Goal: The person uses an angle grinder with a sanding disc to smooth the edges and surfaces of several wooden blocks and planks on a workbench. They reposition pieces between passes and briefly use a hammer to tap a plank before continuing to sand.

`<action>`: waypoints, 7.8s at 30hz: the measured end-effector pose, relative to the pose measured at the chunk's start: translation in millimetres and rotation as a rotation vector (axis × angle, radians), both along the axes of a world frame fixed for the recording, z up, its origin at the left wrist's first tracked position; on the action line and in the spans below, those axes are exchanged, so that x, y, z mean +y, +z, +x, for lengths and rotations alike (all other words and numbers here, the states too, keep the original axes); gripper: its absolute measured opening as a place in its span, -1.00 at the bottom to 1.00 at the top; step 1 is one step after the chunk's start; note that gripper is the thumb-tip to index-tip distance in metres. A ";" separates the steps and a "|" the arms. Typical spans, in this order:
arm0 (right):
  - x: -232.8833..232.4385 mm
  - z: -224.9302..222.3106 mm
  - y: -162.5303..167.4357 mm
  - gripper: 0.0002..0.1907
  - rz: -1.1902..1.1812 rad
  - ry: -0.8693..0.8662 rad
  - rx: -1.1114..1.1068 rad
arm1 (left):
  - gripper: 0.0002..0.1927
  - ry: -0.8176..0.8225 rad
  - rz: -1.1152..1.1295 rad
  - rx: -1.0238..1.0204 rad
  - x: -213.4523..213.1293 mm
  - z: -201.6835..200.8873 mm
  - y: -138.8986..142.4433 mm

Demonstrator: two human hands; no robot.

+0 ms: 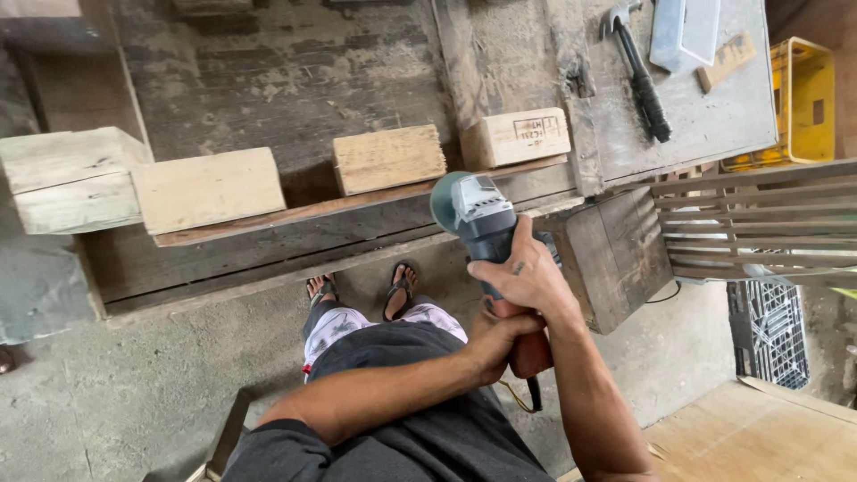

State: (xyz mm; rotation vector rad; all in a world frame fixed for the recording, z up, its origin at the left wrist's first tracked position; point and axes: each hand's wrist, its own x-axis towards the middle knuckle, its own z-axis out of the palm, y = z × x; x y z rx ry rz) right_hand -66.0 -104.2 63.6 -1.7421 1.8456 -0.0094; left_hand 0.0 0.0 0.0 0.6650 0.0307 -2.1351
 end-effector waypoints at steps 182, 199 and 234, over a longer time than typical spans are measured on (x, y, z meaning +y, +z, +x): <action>64.3 255.7 -13.9 -0.04 0.104 0.304 0.007 | -0.70 0.359 0.022 0.017 90.6 223.1 -9.5; 58.2 168.4 8.2 -0.08 -0.129 0.009 -0.031 | -0.56 0.055 -0.128 -0.046 55.3 151.2 -13.3; 16.0 281.1 0.2 -0.03 0.033 0.118 0.080 | -0.56 0.248 -0.152 0.215 23.7 242.1 -36.3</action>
